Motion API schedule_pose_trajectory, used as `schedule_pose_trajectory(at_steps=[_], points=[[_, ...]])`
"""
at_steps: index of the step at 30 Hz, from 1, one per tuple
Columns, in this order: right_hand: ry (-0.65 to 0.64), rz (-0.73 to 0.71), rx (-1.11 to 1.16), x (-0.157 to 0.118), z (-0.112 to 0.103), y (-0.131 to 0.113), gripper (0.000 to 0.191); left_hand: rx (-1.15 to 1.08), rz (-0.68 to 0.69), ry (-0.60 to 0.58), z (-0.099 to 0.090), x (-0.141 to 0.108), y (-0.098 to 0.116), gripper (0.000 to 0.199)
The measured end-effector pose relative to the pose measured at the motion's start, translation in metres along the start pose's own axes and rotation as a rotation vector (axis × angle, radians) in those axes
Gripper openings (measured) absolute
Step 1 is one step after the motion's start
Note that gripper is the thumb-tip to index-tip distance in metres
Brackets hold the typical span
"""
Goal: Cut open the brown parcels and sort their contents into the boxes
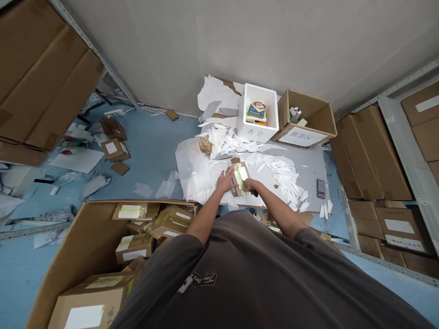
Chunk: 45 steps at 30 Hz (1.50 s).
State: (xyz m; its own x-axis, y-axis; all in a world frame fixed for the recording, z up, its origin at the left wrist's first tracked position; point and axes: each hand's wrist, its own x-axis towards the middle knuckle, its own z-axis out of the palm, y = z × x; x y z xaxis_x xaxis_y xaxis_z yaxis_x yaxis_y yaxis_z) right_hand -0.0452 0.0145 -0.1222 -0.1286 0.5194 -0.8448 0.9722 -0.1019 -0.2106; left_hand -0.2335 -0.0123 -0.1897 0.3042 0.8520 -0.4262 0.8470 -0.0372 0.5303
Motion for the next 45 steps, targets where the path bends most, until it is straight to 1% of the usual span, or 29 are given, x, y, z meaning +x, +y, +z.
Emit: schedule_pose_trajectory(at_steps=[3, 6, 9, 11, 13, 14, 16, 18, 20, 21, 22, 23, 25, 26, 27, 28, 29, 30, 32, 33, 34, 36, 38, 40, 43, 44, 45], points=[[-0.055, 0.077, -0.028, -0.016, 0.022, 0.018, 0.035, 0.003, -0.004, 0.019, 0.002, -0.001, 0.001, 0.111], [-0.041, 0.090, -0.057, -0.022, 0.038, 0.027, 0.017, 0.004, -0.007, 0.044, 0.002, -0.001, 0.002, 0.111], [0.005, 0.081, -0.059, -0.032, 0.044, 0.041, 0.011, 0.000, -0.023, 0.044, 0.000, 0.000, 0.004, 0.111], [0.032, 0.078, -0.049, -0.044, 0.045, 0.059, 0.009, -0.003, -0.038, 0.041, 0.001, 0.000, 0.007, 0.111], [0.105, 0.090, 0.009, -0.054, 0.048, 0.080, 0.014, 0.002, -0.067, 0.056, 0.005, -0.001, 0.014, 0.107], [0.176, 0.107, 0.082, -0.056, 0.050, 0.090, 0.019, 0.009, -0.086, 0.069, 0.009, -0.002, 0.018, 0.104], [0.344, 0.164, 0.308, -0.053, 0.058, 0.102, 0.028, 0.029, -0.120, 0.103, 0.018, -0.005, 0.027, 0.096], [0.464, 0.226, 0.548, -0.039, 0.067, 0.103, 0.039, 0.057, -0.137, 0.144, 0.027, -0.010, 0.035, 0.093], [0.526, 0.268, 0.682, -0.019, 0.075, 0.098, 0.049, 0.099, -0.124, 0.204, 0.032, -0.015, 0.041, 0.091], [0.561, 0.283, 0.716, -0.009, 0.078, 0.095, 0.052, 0.127, -0.094, 0.234, 0.033, -0.017, 0.042, 0.087], [0.601, 0.293, 0.732, 0.000, 0.080, 0.093, 0.055, 0.157, -0.032, 0.249, 0.032, -0.018, 0.043, 0.081], [0.640, 0.298, 0.735, 0.008, 0.081, 0.091, 0.056, 0.190, 0.066, 0.241, 0.031, -0.019, 0.043, 0.073], [0.691, 0.288, 0.728, 0.018, 0.082, 0.091, 0.057, 0.261, 0.312, 0.145, 0.027, -0.018, 0.044, 0.064], [0.703, 0.274, 0.723, 0.022, 0.082, 0.093, 0.057, 0.298, 0.415, 0.078, 0.025, -0.016, 0.046, 0.066], [0.710, 0.258, 0.719, 0.024, 0.081, 0.094, 0.058, 0.336, 0.483, 0.023, 0.024, -0.013, 0.047, 0.070], [0.711, 0.241, 0.716, 0.027, 0.080, 0.095, 0.058, 0.374, 0.510, -0.007, 0.022, -0.010, 0.050, 0.073], [0.713, 0.221, 0.713, 0.029, 0.077, 0.095, 0.058, 0.408, 0.507, -0.013, 0.021, -0.007, 0.052, 0.072], [0.717, 0.198, 0.707, 0.030, 0.074, 0.095, 0.058, 0.436, 0.492, -0.004, 0.020, -0.003, 0.055, 0.066], [0.723, 0.142, 0.687, 0.032, 0.066, 0.092, 0.058, 0.465, 0.474, 0.015, 0.017, 0.002, 0.059, 0.048], [0.719, 0.107, 0.673, 0.033, 0.060, 0.090, 0.057, 0.465, 0.470, 0.015, 0.016, 0.004, 0.060, 0.041], [0.705, 0.071, 0.665, 0.031, 0.055, 0.089, 0.056, 0.457, 0.463, 0.006, 0.015, 0.005, 0.060, 0.040], [0.639, 0.006, 0.681, 0.025, 0.045, 0.089, 0.049, 0.426, 0.431, -0.018, 0.013, 0.005, 0.060, 0.051], [0.525, -0.046, 0.737, 0.013, 0.041, 0.094, 0.039, 0.385, 0.382, -0.047, 0.012, 0.004, 0.060, 0.066], [0.370, -0.108, 0.762, -0.002, 0.041, 0.104, 0.036, 0.337, 0.337, -0.068, 0.014, 0.004, 0.060, 0.072], [0.136, -0.201, 0.634, -0.019, 0.043, 0.120, 0.030, 0.285, 0.299, -0.074, 0.016, 0.005, 0.063, 0.076], [0.089, -0.213, 0.571, -0.022, 0.043, 0.123, 0.028, 0.276, 0.294, -0.076, 0.017, 0.006, 0.064, 0.076], [0.069, -0.213, 0.512, -0.023, 0.042, 0.125, 0.027, 0.269, 0.289, -0.077, 0.017, 0.007, 0.065, 0.076]])
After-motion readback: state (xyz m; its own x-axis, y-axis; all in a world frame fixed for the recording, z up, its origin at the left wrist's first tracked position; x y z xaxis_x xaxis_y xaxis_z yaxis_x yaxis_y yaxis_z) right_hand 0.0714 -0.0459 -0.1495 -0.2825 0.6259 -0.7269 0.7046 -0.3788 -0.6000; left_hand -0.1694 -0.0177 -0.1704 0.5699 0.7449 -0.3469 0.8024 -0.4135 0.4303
